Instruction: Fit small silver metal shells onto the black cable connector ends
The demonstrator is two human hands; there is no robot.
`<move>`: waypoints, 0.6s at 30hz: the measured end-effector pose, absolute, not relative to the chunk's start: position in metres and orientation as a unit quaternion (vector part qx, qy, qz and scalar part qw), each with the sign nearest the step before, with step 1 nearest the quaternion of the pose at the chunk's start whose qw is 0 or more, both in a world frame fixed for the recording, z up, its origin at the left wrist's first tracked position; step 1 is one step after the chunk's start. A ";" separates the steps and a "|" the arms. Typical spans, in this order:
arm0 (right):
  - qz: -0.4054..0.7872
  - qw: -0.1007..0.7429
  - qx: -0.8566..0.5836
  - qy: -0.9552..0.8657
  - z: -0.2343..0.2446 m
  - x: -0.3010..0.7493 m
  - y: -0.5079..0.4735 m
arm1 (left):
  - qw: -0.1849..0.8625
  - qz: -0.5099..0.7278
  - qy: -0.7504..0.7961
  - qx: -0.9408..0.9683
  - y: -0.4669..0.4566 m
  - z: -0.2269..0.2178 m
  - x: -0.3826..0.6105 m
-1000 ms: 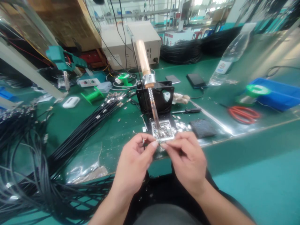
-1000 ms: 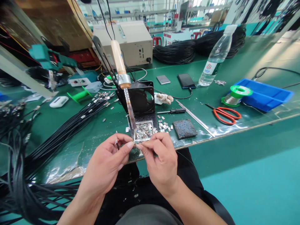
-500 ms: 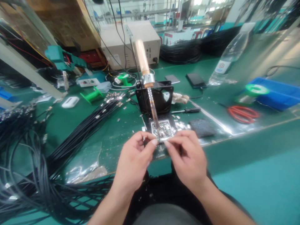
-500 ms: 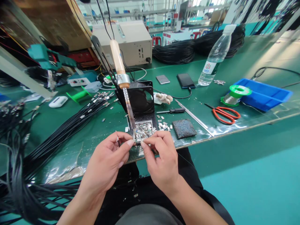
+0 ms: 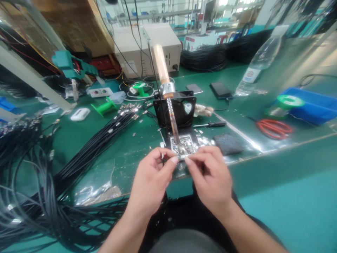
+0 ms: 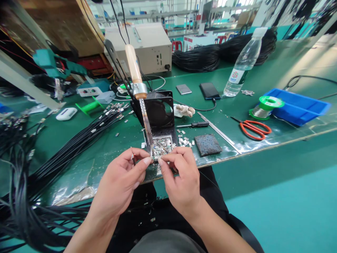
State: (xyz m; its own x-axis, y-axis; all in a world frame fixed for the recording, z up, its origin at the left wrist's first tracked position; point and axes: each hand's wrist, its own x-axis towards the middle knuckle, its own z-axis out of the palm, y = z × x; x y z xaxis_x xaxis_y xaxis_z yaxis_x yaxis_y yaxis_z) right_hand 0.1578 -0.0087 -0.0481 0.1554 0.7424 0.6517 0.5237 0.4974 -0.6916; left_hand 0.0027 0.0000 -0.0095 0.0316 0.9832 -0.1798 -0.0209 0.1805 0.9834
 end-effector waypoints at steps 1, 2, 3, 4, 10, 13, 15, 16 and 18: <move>0.093 0.579 -0.492 -0.644 -0.048 0.158 -0.009 | 0.556 0.449 0.531 0.455 0.000 -0.010 0.002; 0.093 0.578 -0.492 -0.644 -0.048 0.158 -0.009 | 0.555 0.447 0.533 0.456 -0.001 -0.010 0.002; 0.093 0.577 -0.492 -0.645 -0.048 0.158 -0.009 | 0.554 0.446 0.534 0.457 -0.001 -0.011 0.001; 0.092 0.578 -0.492 -0.645 -0.048 0.158 -0.009 | 0.554 0.444 0.536 0.457 -0.002 -0.011 0.001; 0.096 0.587 -0.491 -0.637 -0.050 0.159 -0.010 | 0.552 0.437 0.541 0.460 -0.004 -0.011 -0.001; 0.099 0.588 -0.490 -0.635 -0.050 0.160 -0.010 | 0.550 0.440 0.541 0.460 -0.003 -0.011 0.000; 0.100 0.589 -0.489 -0.636 -0.050 0.160 -0.010 | 0.549 0.442 0.540 0.460 -0.001 -0.011 0.001; 0.100 0.590 -0.488 -0.636 -0.049 0.159 -0.010 | 0.550 0.443 0.539 0.460 -0.001 -0.011 0.001; 0.102 0.592 -0.487 -0.634 -0.049 0.159 -0.010 | 0.552 0.443 0.536 0.459 0.000 -0.011 0.002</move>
State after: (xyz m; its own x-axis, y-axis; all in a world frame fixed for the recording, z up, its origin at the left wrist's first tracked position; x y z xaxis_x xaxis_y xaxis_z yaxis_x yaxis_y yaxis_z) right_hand 0.1595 -0.0104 -0.0492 0.1750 0.7375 0.6523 0.4970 0.5058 -0.7051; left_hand 0.0022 0.0004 -0.0111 0.0318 0.9822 -0.1850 0.0035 0.1850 0.9827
